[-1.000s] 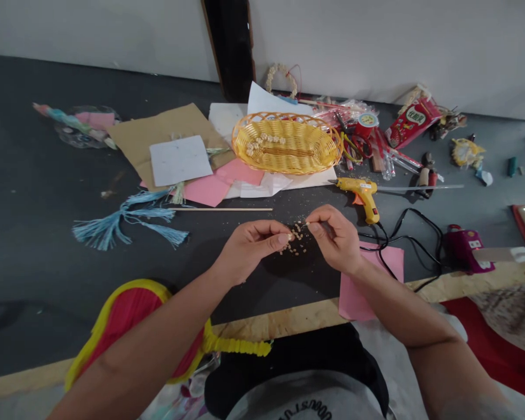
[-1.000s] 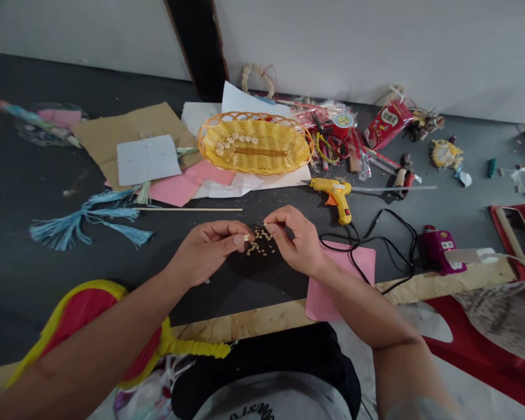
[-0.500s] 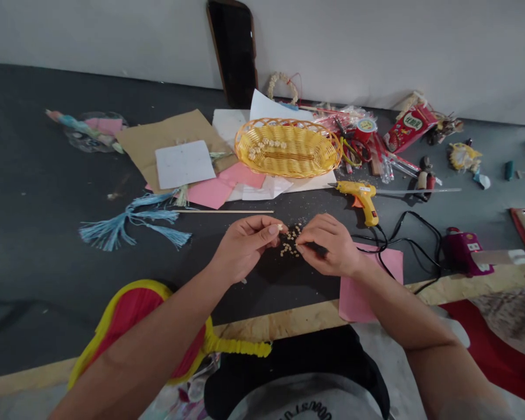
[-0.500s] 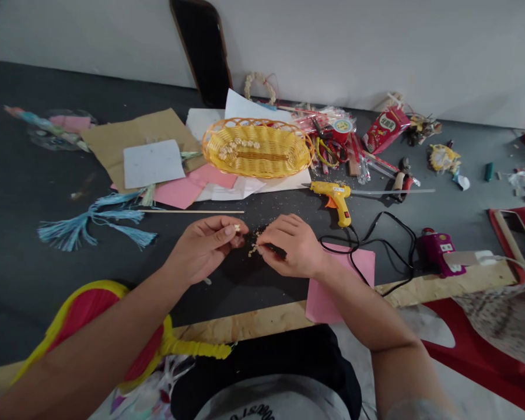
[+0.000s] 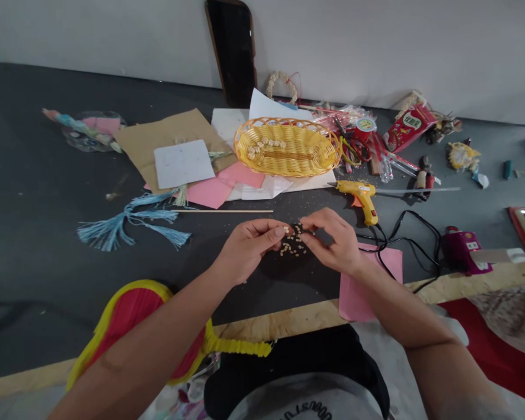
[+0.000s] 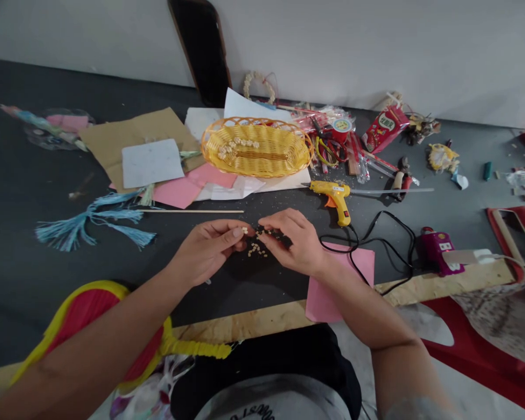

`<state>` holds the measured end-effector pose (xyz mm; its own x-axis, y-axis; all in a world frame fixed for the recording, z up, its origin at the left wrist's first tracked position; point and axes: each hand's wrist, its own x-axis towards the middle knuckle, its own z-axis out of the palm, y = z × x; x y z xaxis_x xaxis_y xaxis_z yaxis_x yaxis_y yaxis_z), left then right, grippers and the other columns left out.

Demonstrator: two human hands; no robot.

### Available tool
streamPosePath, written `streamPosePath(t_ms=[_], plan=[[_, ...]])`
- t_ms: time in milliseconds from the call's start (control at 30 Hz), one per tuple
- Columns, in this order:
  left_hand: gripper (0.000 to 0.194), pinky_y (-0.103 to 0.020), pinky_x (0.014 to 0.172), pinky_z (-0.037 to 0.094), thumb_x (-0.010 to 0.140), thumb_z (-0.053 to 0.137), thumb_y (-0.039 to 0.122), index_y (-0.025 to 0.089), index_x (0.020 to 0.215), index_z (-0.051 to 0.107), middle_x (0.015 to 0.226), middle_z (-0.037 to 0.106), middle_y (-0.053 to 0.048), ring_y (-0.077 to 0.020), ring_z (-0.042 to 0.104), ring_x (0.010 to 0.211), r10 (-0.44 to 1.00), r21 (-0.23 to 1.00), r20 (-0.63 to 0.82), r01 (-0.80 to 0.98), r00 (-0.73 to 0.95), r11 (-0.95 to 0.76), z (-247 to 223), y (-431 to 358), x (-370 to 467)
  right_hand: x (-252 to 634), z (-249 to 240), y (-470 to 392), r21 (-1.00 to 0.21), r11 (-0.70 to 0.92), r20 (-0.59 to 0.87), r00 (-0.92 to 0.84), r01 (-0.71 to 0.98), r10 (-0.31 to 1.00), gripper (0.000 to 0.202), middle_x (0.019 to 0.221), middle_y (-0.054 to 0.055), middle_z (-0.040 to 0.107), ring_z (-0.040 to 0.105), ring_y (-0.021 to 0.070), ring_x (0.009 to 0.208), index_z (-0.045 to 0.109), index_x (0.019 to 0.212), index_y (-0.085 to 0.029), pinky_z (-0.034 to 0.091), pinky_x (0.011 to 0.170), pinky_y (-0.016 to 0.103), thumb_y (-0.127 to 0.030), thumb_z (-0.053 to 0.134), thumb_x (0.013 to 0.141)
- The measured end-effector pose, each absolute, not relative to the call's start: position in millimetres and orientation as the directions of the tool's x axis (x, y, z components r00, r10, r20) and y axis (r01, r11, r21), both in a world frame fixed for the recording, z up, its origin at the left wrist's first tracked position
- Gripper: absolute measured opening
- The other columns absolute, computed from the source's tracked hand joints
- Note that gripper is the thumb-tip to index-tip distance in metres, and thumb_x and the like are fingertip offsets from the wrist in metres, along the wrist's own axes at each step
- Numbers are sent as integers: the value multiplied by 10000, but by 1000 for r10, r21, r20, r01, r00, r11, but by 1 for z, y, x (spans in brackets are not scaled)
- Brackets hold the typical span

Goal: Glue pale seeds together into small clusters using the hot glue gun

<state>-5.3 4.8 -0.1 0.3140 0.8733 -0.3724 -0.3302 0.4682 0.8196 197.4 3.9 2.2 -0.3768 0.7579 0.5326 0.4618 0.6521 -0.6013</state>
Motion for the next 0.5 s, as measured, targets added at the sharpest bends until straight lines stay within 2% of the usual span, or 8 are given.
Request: streamPosePath(t_ms=[100, 233, 500], plan=[[272, -221, 619, 404, 687, 852, 412, 173, 807, 802, 688, 672, -11, -89, 520, 631, 868, 852, -331, -278, 371, 443, -2, 2, -5, 193, 2, 0, -583, 693, 584, -374, 425, 721, 204, 895, 61, 731, 678, 175, 819, 654, 1075, -211, 552, 724, 316, -256, 696, 881], [213, -229, 650, 390, 790, 777, 384, 171, 791, 787, 673, 631, 1, -96, 499, 665, 869, 902, -257, -218, 424, 373, -4, 0, -5, 188, -1, -1, -527, 727, 627, -376, 441, 683, 124, 843, 51, 727, 677, 160, 780, 679, 1009, -213, 561, 705, 299, -191, 679, 887], [188, -238, 689, 407, 780, 787, 355, 168, 790, 774, 733, 657, -11, -112, 532, 705, 883, 922, -256, -174, 394, 345, -1, -1, -5, 187, -1, 0, -501, 741, 651, -370, 447, 663, 101, 793, 40, 717, 659, 146, 715, 689, 951, -209, 551, 668, 290, -147, 684, 870]])
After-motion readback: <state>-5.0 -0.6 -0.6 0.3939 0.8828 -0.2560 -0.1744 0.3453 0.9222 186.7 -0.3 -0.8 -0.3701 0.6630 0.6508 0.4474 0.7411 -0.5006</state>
